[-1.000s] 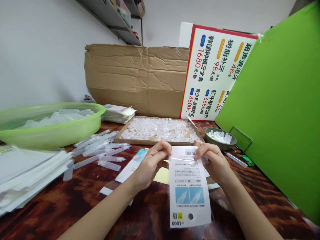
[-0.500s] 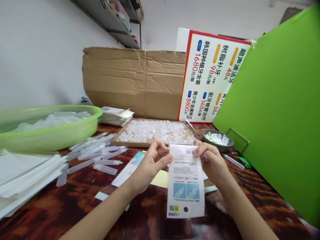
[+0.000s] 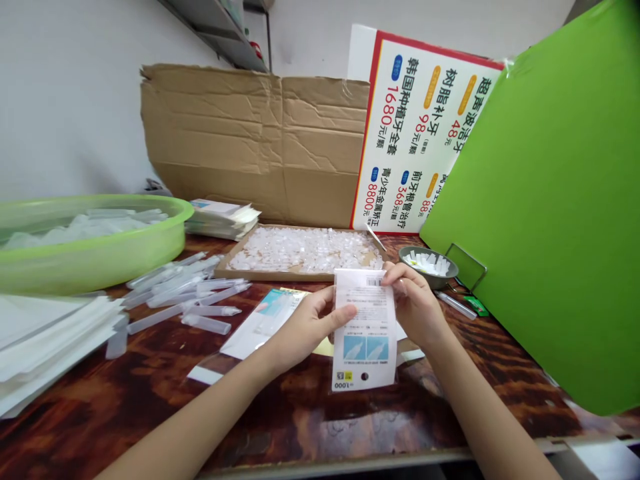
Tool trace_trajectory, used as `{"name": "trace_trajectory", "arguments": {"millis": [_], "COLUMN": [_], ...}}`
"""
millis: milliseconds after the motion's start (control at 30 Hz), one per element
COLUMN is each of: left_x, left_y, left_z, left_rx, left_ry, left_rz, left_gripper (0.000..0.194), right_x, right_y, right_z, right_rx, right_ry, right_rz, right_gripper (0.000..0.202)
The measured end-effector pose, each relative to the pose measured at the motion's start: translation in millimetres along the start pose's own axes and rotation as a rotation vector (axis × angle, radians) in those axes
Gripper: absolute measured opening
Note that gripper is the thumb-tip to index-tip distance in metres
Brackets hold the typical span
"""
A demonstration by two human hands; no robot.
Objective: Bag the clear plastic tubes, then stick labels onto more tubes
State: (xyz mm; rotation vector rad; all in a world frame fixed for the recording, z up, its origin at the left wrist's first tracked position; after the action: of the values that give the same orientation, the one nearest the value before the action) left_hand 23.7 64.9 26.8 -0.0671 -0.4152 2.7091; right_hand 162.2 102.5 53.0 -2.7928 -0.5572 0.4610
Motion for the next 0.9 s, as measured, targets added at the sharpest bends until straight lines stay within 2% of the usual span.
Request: {"name": "trace_trajectory", "arguments": {"millis": [200, 300, 400, 500, 567, 700, 900], "left_x": [4.6, 7.3, 7.9, 5.0, 3.3, -0.3, -11.5], "left_y": [0, 1, 2, 3, 3, 2, 0], "left_z": [2, 0, -2, -2, -4, -9, -16], "left_rx": [-0.014, 0.023, 0.071, 0.104, 0.106, 0.09, 0.093], "left_ry": [0.177, 0.307, 0.369, 0.364, 0.297, 0.18, 0.222], "left_rz": [0.108, 0.193, 0.237, 0.188, 0.133, 0.061, 0.048], "left_gripper": [0.033, 0.04, 0.046, 0.047, 0.049, 0.056, 0.051], "right_x": [-5, -8, -11, -16, -19, -19, -13], "right_y": [1, 4, 5, 5, 6, 8, 6], "right_z": [5, 6, -1, -9, -15, -26, -24], "right_rx": [-0.05, -0.089, -0.028, 0.098, 0.218, 0.44, 0.391], "right_ry": [0.096, 0.24, 0.427, 0.654, 0.787, 0.914, 0.867], "right_rz": [-0.057, -0.108, -0.109, -0.119, -0.104, 0.018, 0.102], "right_gripper": [0.01, 0.015, 0.021, 0.025, 0.02, 0.007, 0.009]}}
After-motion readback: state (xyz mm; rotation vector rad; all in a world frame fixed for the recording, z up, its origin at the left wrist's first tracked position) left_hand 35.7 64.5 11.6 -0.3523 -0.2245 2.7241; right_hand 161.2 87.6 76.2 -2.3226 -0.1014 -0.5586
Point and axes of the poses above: each hand's wrist, its own y-axis away from the middle knuckle, its own x-axis out of the back of the hand, z = x × y, the point moved 7 cm from there along -y, towards the middle knuckle, and after that the axes turned 9 degrees about -x, right-handed, at the moved point
